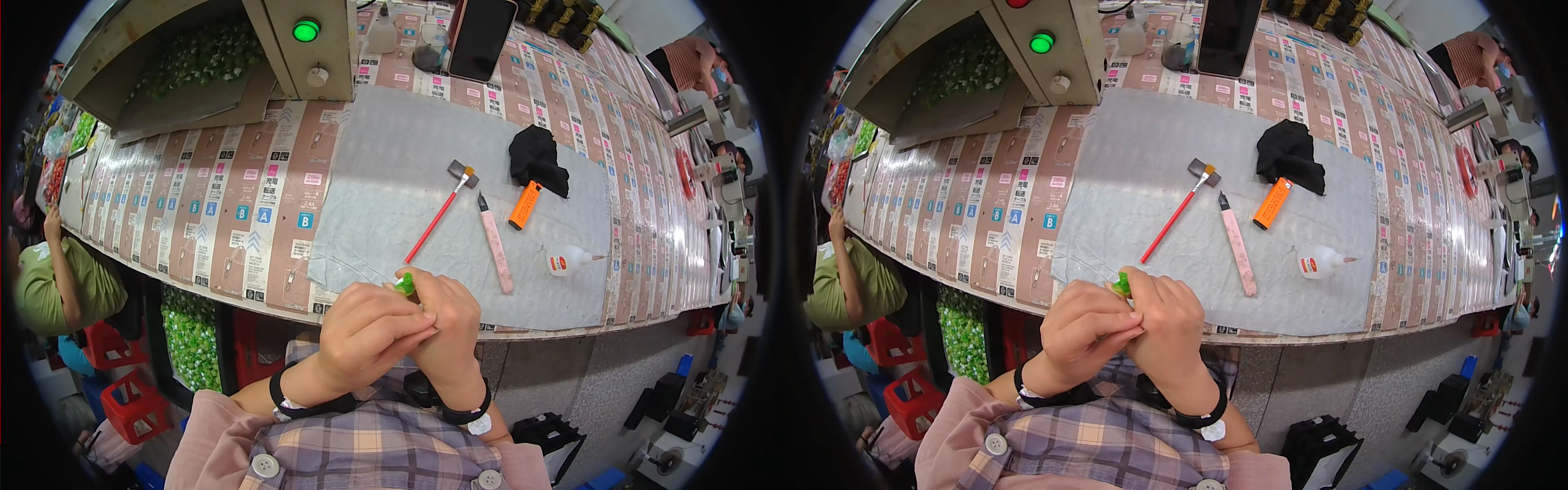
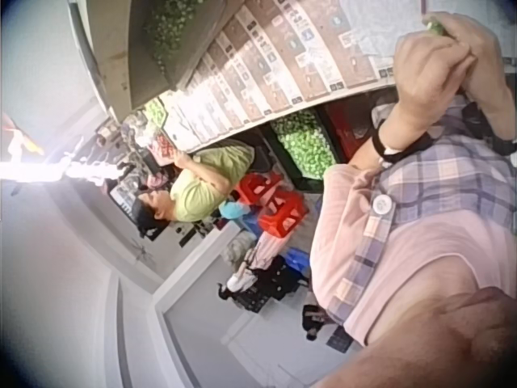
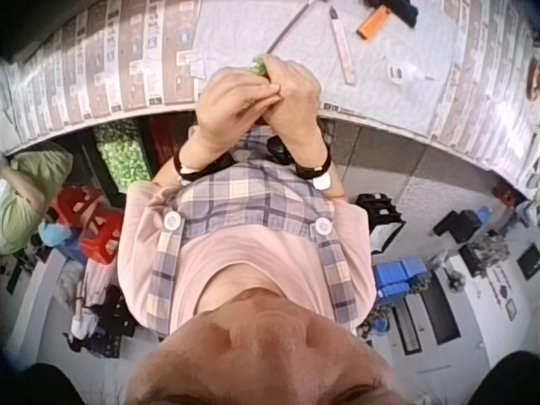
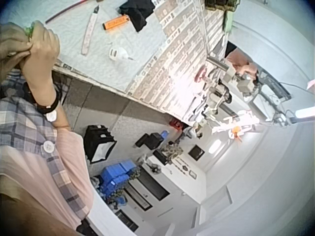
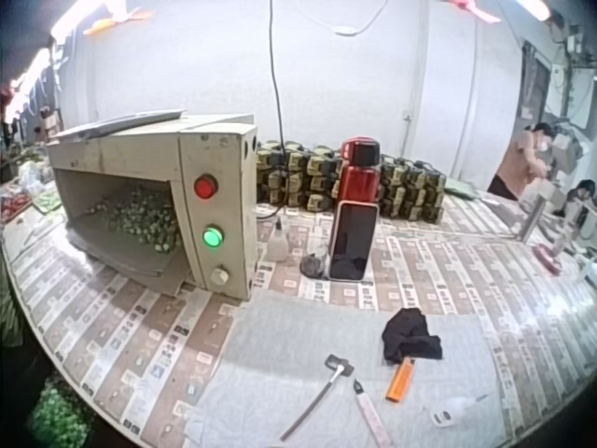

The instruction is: Assemble small green and white plastic toy components by hand and with a small hammer.

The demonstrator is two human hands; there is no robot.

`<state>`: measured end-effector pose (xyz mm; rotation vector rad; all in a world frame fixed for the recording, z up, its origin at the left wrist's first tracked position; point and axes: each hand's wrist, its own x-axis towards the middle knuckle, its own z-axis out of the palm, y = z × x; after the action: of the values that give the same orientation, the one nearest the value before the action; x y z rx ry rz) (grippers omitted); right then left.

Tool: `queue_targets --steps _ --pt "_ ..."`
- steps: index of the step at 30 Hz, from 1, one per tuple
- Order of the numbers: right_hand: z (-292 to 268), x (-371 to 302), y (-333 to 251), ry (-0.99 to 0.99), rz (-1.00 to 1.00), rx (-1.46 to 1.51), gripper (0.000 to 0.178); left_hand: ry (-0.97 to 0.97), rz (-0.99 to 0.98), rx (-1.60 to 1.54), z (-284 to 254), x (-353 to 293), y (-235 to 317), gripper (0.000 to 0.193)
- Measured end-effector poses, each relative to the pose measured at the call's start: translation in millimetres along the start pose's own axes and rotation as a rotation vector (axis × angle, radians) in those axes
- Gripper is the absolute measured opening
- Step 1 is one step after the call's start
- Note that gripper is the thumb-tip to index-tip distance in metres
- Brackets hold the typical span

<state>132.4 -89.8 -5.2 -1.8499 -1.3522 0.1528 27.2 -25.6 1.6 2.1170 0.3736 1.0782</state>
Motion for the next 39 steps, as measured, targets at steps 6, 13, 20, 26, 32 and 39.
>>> queue_targets --steps 6,13,20,26,32,39 --pt "-0.1 0.5 -3.7 0.008 0.002 -0.042 0.016 0.031 0.057 0.073 0.8 -0.9 0.1 0.022" --pt "-0.3 -2.3 -1.7 -0.017 0.009 0.014 0.019 0.016 0.017 0.054 -1.0 -1.0 0.5 0.017" --pt "-0.5 -1.2 -1.1 -0.033 0.005 0.039 0.021 0.027 -0.013 0.009 0.1 -5.2 -0.4 0.024" --pt "-1.0 -1.1 0.1 -0.040 -0.022 0.041 0.025 -0.014 -0.103 -0.098 -1.0 -6.4 1.5 0.024" --pt "-0.7 -2.6 1.9 -0.037 -0.045 -0.012 0.026 -0.153 -0.211 -0.131 -8.7 -0.5 3.5 0.020" --pt "1.9 -2.5 2.0 0.011 -0.064 -0.031 0.025 -0.206 -0.165 -0.077 -10.2 4.3 7.7 0.020"
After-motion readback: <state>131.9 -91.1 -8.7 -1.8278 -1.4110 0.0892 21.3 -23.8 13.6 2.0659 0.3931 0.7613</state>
